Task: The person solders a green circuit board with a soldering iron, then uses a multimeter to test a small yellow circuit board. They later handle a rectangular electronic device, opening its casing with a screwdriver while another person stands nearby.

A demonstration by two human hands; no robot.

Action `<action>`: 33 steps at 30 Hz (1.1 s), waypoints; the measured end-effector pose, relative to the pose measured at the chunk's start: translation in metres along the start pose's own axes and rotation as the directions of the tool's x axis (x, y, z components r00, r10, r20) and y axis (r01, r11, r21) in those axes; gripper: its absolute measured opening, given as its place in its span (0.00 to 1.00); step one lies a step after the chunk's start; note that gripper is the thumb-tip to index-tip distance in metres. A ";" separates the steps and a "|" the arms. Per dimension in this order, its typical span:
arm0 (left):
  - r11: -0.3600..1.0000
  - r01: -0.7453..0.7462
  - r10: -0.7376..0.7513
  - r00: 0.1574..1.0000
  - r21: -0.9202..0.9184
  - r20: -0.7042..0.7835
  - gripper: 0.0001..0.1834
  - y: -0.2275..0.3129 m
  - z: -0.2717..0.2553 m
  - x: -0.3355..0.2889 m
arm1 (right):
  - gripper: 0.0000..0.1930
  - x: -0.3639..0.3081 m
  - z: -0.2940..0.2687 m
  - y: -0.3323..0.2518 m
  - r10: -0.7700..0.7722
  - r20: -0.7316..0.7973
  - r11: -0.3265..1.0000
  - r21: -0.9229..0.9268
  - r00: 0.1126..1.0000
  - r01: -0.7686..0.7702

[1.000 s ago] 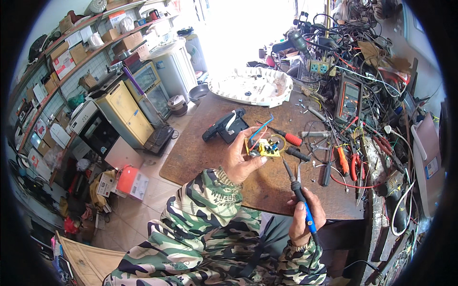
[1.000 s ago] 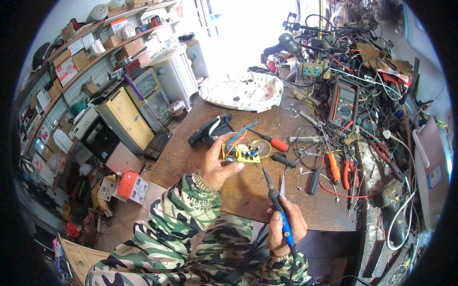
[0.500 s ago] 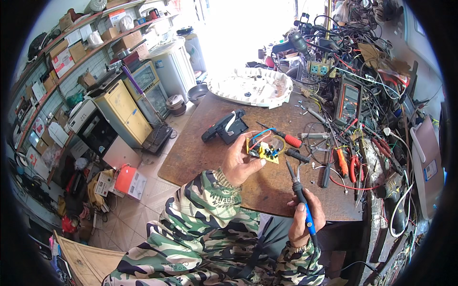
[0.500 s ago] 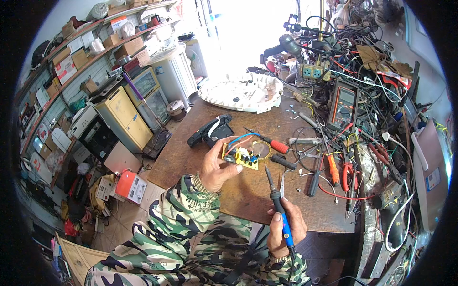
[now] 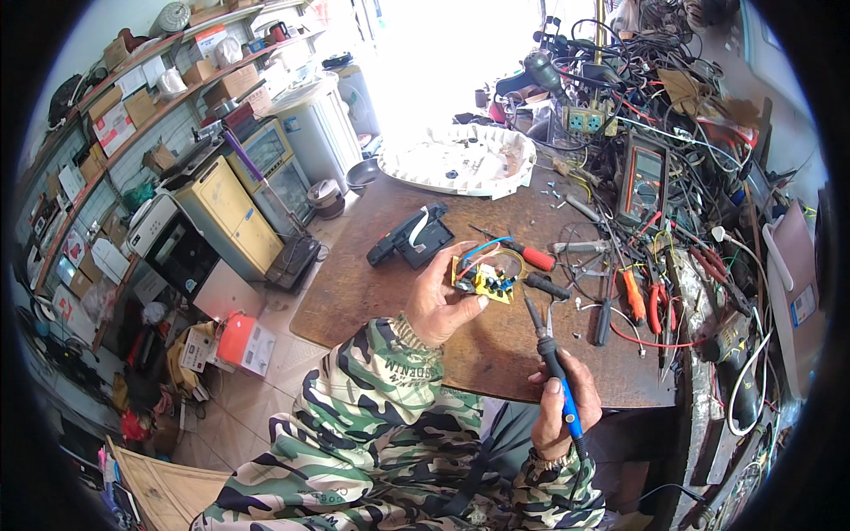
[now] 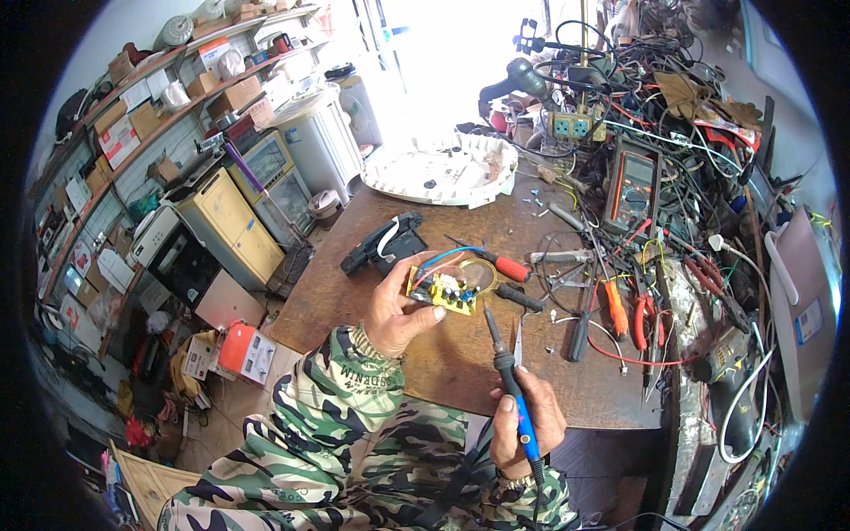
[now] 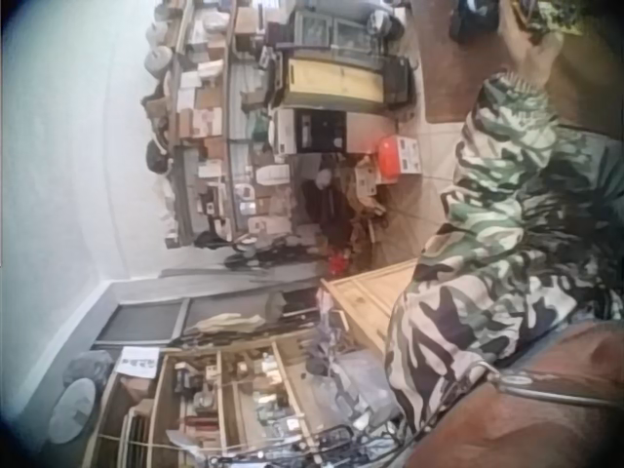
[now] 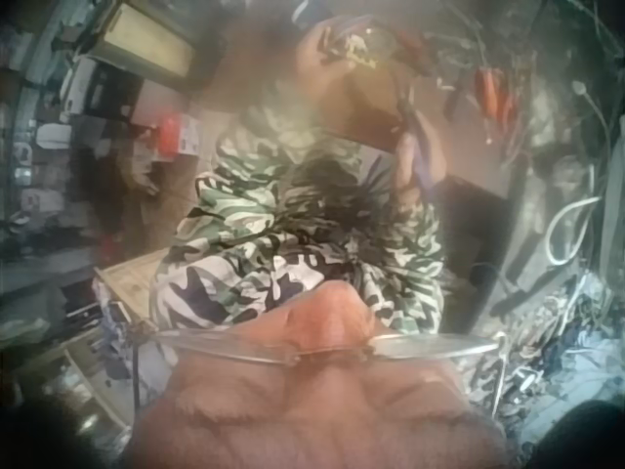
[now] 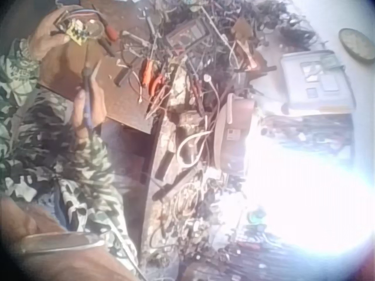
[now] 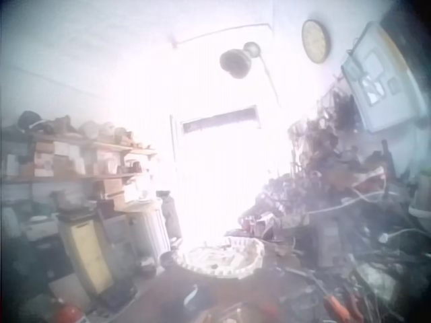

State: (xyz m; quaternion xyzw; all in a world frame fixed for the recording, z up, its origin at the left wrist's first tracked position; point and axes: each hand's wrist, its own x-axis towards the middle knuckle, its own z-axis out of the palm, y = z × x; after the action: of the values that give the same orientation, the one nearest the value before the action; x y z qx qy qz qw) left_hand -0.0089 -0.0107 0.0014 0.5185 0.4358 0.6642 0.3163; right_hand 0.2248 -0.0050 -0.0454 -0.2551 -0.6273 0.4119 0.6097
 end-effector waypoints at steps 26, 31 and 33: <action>0.940 -0.083 0.078 0.997 0.331 0.030 0.36 -0.084 -0.073 0.019 | 0.13 -0.073 -0.200 -0.272 -0.550 -0.331 0.524 -0.852 0.767 0.008; 0.932 -0.151 0.120 0.986 0.330 0.115 0.36 -0.118 -0.079 0.045 | 0.09 -0.135 -0.284 -0.415 -0.685 -0.516 0.312 -0.845 0.514 -0.433; 0.936 -0.115 0.086 0.991 0.332 0.103 0.35 -0.113 -0.102 0.040 | 0.10 -0.151 -0.329 -0.437 -0.668 -0.560 0.295 -0.804 0.490 -0.517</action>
State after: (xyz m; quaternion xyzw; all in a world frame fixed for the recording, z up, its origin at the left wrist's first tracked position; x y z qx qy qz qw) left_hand -0.1212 0.0462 -0.0932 0.6149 0.5017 0.5722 0.2071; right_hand 0.6439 -0.2936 0.2052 -0.6896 -0.3479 -0.2759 0.5721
